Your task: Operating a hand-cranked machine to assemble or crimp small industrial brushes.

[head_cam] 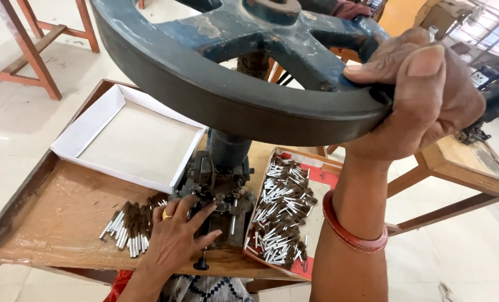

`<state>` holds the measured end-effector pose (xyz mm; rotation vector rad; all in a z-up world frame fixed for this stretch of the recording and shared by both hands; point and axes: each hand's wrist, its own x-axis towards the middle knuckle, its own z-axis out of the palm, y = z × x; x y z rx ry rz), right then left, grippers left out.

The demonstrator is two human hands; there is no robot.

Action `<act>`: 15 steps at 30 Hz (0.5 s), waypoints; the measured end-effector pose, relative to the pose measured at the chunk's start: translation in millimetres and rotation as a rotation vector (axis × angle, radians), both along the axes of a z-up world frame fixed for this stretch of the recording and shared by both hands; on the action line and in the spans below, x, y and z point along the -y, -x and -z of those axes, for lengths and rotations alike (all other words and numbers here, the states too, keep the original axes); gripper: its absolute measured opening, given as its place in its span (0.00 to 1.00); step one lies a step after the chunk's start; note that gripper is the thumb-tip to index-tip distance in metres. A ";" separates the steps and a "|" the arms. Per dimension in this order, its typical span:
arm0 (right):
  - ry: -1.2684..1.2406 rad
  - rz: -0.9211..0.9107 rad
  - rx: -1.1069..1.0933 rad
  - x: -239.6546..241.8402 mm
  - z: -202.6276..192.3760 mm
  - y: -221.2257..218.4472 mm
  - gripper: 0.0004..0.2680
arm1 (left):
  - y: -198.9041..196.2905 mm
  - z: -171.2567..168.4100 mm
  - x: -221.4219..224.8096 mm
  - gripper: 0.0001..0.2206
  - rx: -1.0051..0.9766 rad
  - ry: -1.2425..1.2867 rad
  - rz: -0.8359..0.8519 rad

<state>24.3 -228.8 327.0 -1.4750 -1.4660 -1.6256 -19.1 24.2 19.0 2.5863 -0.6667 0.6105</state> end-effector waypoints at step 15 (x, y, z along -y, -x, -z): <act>-0.089 0.816 0.024 -127.4 3.7 58.8 0.11 | 1.3 -24.0 18.0 0.12 -0.110 0.026 -0.020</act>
